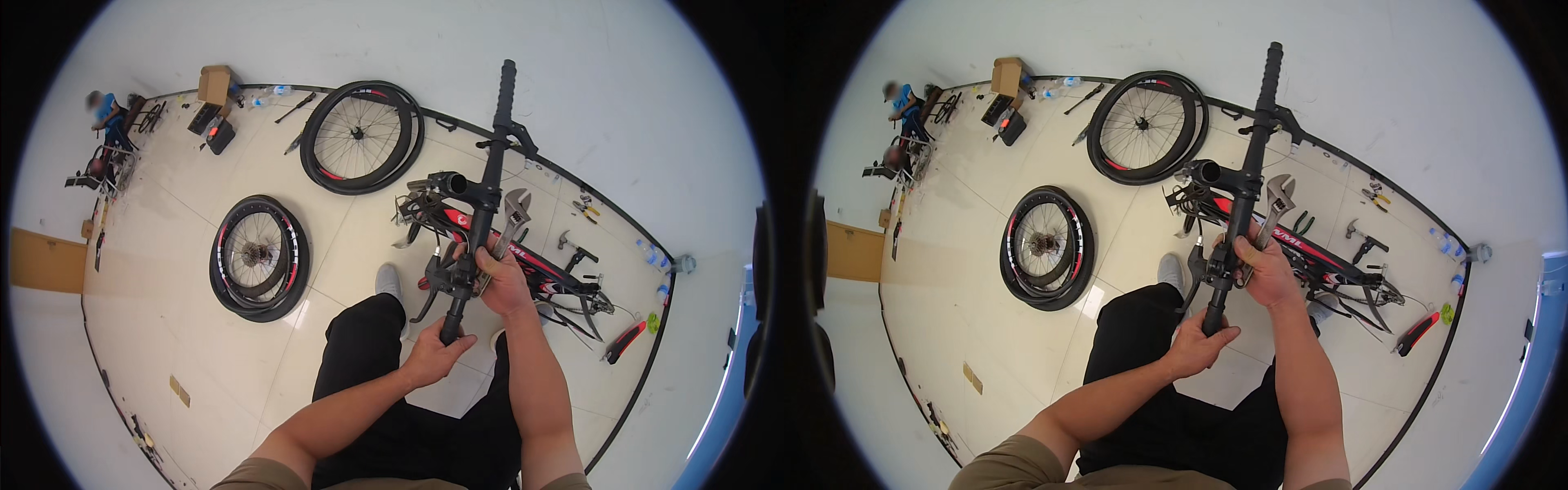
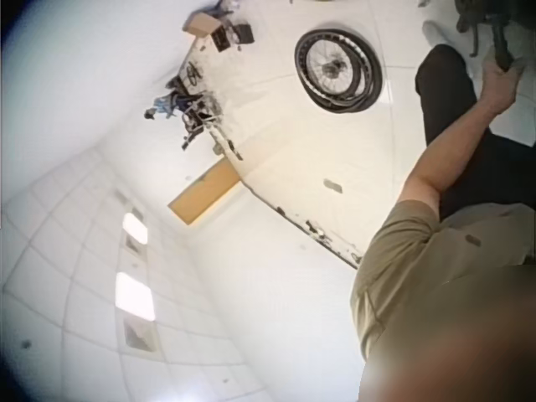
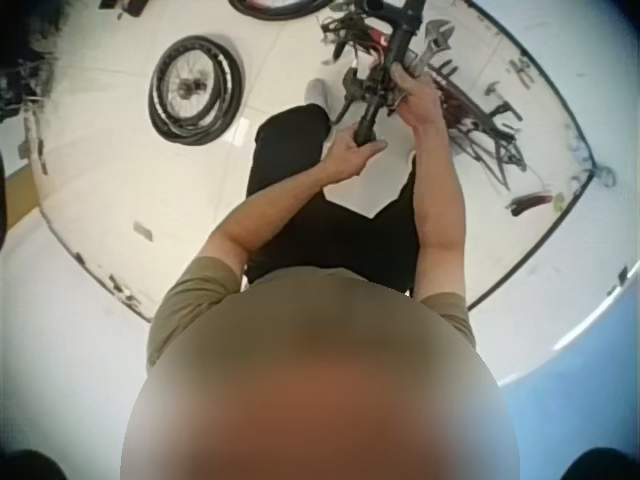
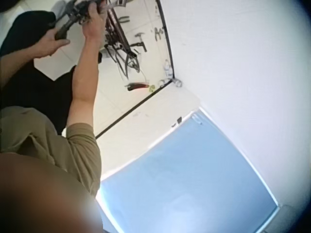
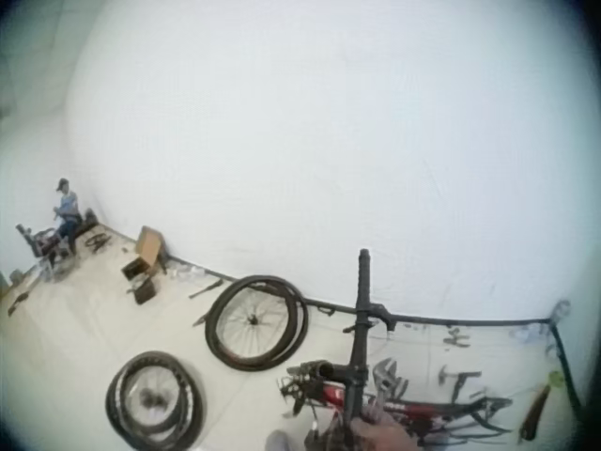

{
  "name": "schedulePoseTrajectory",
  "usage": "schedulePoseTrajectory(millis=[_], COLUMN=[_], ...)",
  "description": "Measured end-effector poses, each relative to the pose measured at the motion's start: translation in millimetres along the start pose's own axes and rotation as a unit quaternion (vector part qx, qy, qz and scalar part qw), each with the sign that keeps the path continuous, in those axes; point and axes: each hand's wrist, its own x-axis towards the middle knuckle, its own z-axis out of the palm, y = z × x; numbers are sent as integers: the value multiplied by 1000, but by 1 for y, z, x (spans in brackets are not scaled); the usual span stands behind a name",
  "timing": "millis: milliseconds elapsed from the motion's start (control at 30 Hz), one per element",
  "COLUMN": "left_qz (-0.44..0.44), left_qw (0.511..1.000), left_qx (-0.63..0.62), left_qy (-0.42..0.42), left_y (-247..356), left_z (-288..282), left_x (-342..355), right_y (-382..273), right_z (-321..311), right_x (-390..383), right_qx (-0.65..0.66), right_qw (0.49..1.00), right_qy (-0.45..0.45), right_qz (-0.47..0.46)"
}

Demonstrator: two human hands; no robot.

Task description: The person enters a room, places a water bottle on a ledge, and sits on a chair. They then use a wrench to adjust and tighten the handlebar stem on a disassembled bicycle lying on the floor.

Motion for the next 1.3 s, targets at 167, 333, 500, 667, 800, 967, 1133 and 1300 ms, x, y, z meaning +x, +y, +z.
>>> schedulePoseTrajectory(millis=[167,333,500,667,800,967,1133,1300], left_qz=[56,82,156,114,172,176,177,171], left_qw=[996,994,980,985,976,970,971,972], left_qx=[33,41,56,91,93,118,119,122], left_qy=[56,53,108,90,95,117,108,109], left_y=[-7,-13,-16,-22,-36,-50,-52,-48], left_z=[-6,-12,-10,-14,-16,-19,-23,-22], left_x=[9,16,21,23,30,44,47,44], right_y=[-8,-17,-25,-3,25,29,26,30], right_z=[19,17,-10,-33,-43,-52,-58,-54], right_x=[-12,-73,-163,-238,-266,-276,-281,-276], right_qx=[-85,-89,2,73,117,159,208,116], right_qw=[987,953,931,908,915,908,900,896], right_qy=[132,290,364,403,369,351,347,398], right_qz=[12,-9,-36,-91,-112,-162,-161,-159])
